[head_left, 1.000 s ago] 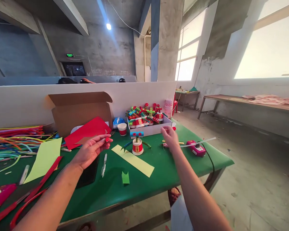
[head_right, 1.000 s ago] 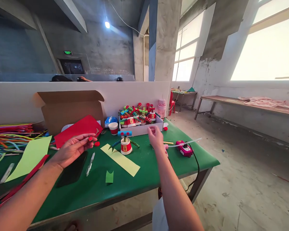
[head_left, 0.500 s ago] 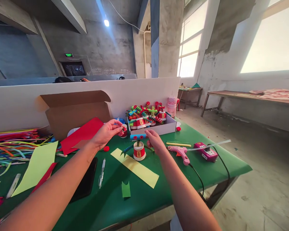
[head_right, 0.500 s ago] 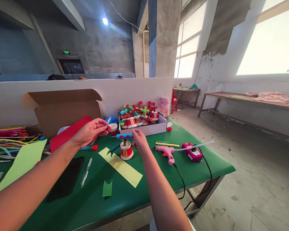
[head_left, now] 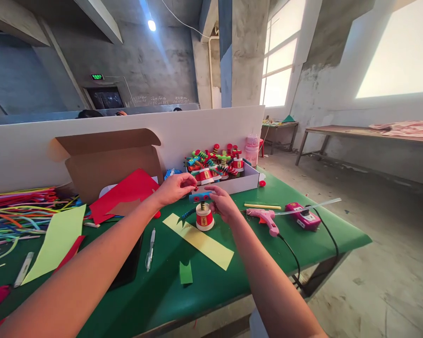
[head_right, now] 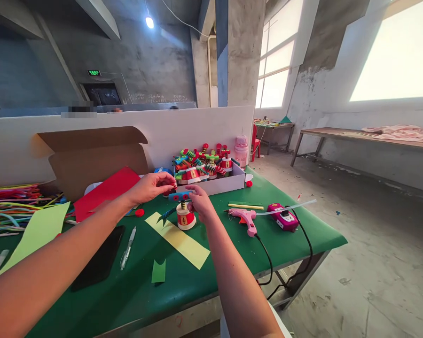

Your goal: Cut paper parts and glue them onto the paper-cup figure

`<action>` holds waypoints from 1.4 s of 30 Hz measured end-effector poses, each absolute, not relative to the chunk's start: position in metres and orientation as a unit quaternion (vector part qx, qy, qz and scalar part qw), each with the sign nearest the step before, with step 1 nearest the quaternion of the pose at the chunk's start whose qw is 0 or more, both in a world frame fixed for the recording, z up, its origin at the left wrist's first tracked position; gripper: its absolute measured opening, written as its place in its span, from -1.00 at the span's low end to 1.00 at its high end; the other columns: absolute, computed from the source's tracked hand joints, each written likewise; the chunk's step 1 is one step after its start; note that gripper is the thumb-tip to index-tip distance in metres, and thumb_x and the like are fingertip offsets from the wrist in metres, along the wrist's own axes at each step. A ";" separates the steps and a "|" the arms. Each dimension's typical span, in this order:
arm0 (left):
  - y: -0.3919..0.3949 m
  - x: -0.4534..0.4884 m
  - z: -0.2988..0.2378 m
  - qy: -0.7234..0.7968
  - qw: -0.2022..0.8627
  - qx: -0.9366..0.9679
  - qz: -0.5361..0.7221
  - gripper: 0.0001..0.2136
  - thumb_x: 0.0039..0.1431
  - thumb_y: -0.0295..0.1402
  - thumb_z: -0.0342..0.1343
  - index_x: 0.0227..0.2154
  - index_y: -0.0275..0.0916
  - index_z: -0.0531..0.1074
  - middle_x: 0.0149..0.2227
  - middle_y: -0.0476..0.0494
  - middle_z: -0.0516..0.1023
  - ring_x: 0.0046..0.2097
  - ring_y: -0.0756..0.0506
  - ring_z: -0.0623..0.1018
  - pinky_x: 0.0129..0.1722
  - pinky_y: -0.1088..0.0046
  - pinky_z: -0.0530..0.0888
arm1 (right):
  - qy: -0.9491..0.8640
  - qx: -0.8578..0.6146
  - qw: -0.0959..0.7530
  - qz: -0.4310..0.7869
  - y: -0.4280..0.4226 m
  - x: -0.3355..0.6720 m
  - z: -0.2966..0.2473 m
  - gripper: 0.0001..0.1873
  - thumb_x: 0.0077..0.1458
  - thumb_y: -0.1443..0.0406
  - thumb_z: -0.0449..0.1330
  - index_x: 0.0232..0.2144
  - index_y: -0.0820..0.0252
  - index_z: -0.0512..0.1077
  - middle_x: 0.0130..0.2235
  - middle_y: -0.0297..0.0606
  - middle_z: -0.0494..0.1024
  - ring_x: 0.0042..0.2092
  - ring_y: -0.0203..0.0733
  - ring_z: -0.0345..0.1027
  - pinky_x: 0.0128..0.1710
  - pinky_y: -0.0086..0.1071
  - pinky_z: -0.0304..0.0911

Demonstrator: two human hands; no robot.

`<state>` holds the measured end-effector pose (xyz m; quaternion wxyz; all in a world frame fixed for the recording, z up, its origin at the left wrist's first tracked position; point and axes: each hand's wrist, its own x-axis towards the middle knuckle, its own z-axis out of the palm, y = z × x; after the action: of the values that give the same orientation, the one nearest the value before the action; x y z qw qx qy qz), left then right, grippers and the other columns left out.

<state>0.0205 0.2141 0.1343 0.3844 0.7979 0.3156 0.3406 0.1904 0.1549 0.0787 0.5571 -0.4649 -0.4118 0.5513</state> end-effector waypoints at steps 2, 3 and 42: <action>0.215 0.023 0.134 0.307 0.356 0.820 0.325 -0.84 -0.07 -0.30 0.28 -0.39 -0.21 0.52 -0.42 -0.07 0.60 -0.36 -0.09 0.54 -0.38 0.46 0.43 | -0.415 -0.458 0.562 0.550 0.156 0.191 0.077 -0.70 0.06 0.40 0.10 -0.11 0.19 0.38 -0.68 -0.54 0.22 -0.71 -0.45 0.04 -0.69 -0.55 -0.10; 0.216 0.024 0.133 0.304 0.342 0.830 0.320 -0.86 -0.06 -0.30 0.26 -0.39 -0.20 0.52 -0.42 -0.06 0.60 -0.36 -0.09 0.54 -0.38 0.46 0.42 | -0.417 -0.453 0.564 0.550 0.156 0.191 0.077 -0.71 0.05 0.39 0.11 -0.12 0.19 0.39 -0.67 -0.53 0.23 -0.71 -0.45 0.04 -0.69 -0.54 -0.10; 0.209 0.045 0.135 0.348 0.163 0.897 0.217 -0.90 -0.03 -0.39 0.11 -0.41 -0.21 0.48 -0.47 -0.07 0.57 -0.41 -0.09 0.52 -0.38 0.46 0.35 | -0.429 -0.462 0.554 0.543 0.157 0.194 0.077 -0.72 0.13 0.41 0.06 -0.09 0.21 0.37 -0.72 -0.56 0.21 -0.72 -0.43 0.04 -0.68 -0.54 -0.07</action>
<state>0.0451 0.2094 0.1349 0.1628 0.8972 0.3484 0.2171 0.1936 0.1571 0.0769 0.5542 -0.4616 -0.4295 0.5435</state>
